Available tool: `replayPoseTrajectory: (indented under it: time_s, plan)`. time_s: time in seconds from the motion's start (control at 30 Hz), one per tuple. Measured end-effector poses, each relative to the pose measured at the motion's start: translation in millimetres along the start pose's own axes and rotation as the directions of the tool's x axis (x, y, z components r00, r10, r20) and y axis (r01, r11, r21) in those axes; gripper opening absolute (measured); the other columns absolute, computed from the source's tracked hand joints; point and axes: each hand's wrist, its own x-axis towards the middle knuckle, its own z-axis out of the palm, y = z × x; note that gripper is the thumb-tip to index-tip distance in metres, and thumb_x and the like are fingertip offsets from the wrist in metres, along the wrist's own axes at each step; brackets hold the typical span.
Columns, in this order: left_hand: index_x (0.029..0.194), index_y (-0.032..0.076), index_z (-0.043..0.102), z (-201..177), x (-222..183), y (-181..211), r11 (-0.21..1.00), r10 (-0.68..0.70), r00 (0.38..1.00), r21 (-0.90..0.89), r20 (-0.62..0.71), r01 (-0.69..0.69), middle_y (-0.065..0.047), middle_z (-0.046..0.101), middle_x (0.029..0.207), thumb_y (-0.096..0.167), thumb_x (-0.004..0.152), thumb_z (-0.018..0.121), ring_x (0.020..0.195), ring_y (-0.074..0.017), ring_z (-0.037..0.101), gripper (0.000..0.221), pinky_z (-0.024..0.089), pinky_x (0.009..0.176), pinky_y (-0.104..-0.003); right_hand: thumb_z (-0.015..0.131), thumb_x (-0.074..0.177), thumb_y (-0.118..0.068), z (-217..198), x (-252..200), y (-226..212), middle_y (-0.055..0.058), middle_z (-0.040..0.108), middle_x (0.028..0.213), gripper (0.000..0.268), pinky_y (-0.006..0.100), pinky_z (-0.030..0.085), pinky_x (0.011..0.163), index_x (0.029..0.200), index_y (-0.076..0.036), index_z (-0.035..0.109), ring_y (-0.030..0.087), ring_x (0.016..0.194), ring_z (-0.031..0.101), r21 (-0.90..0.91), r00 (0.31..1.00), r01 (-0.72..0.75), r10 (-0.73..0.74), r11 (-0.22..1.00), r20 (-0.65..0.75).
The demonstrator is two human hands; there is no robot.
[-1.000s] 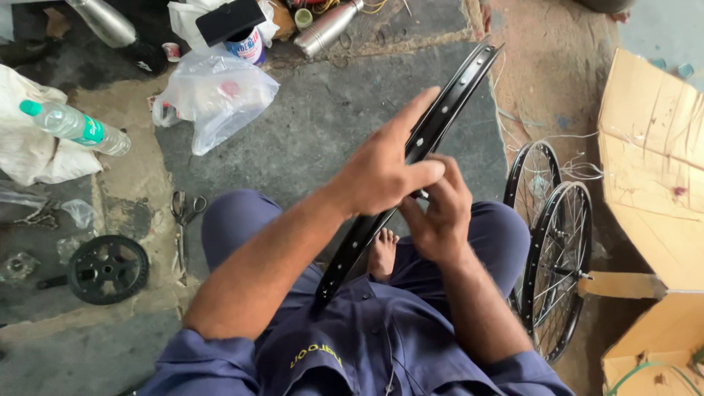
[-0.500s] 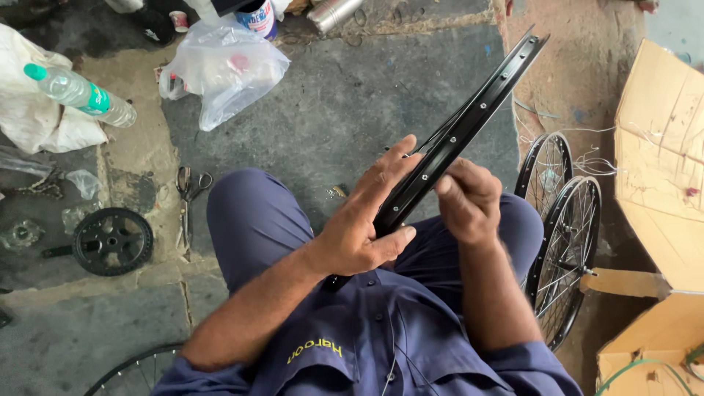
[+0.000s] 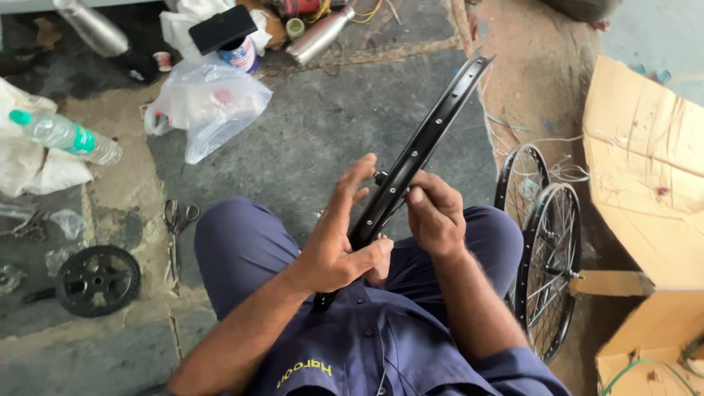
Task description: The person holds and turns a bicycle wheel rim while threading spoke nipples onto the spokes by hand.
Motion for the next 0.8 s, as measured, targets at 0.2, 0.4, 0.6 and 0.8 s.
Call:
replayPoseTrajectory:
  time_s: [0.2, 0.4, 0.6, 0.8]
  plan:
    - [0.166, 0.005, 0.015, 1.0, 5.2, 2.7, 0.997, -0.058, 0.998, -0.043, -0.011, 0.057, -0.021, 0.024, 0.170, 0.011, 0.088, 0.074, 0.162, -0.0355, 0.027, 0.099, 0.029, 0.130, -0.053, 0.062, 0.105, -0.009, 19.4, 21.6, -30.0, 0.016, 0.068, 0.123, 0.038, 0.036, 0.051, 0.106, 0.139, 0.007, 0.059, 0.022, 0.118, 0.066, 0.059, 0.986, -0.132, 0.125, 0.989, 0.112]
    - [0.167, 0.005, 0.016, 2.4, -2.5, 0.6, 0.997, -0.077, 0.997, 0.010, -0.007, 0.077, -0.021, 0.025, 0.171, 0.014, 0.090, 0.076, 0.161, -0.0353, 0.031, 0.098, 0.032, 0.129, -0.052, 0.083, 0.090, -0.009, 42.9, 22.1, -47.7, 0.014, 0.072, 0.118, 0.039, 0.033, 0.061, 0.091, 0.120, 0.004, 0.062, 0.021, 0.108, 0.073, -0.497, 0.997, -0.069, 0.076, 0.865, -0.008]
    - [0.166, 0.004, 0.015, 7.4, 4.2, 0.4, 0.995, -0.025, 1.000, 0.092, -0.013, 0.026, -0.021, 0.026, 0.171, 0.019, 0.090, 0.079, 0.161, -0.0361, 0.032, 0.101, 0.035, 0.127, -0.050, 0.090, 0.091, -0.010, 56.4, 20.5, -21.1, 0.015, 0.075, 0.103, 0.039, 0.032, 0.061, 0.074, 0.094, -0.004, 0.052, 0.024, 0.090, 0.078, -0.886, 0.843, 0.239, -0.537, 0.398, -0.014]
    - [0.167, 0.002, 0.009, 6.4, 0.7, -4.5, 0.993, -0.006, 1.000, 0.119, 0.027, 0.003, -0.023, 0.020, 0.173, 0.020, 0.093, 0.075, 0.164, -0.0398, 0.022, 0.100, 0.027, 0.132, -0.051, 0.081, 0.098, -0.017, 10.3, 10.6, -39.4, 0.021, 0.069, 0.132, 0.036, 0.038, 0.057, 0.104, 0.123, 0.006, 0.067, 0.029, 0.119, 0.070, -0.120, 0.998, 0.010, -0.002, 0.993, 0.070]
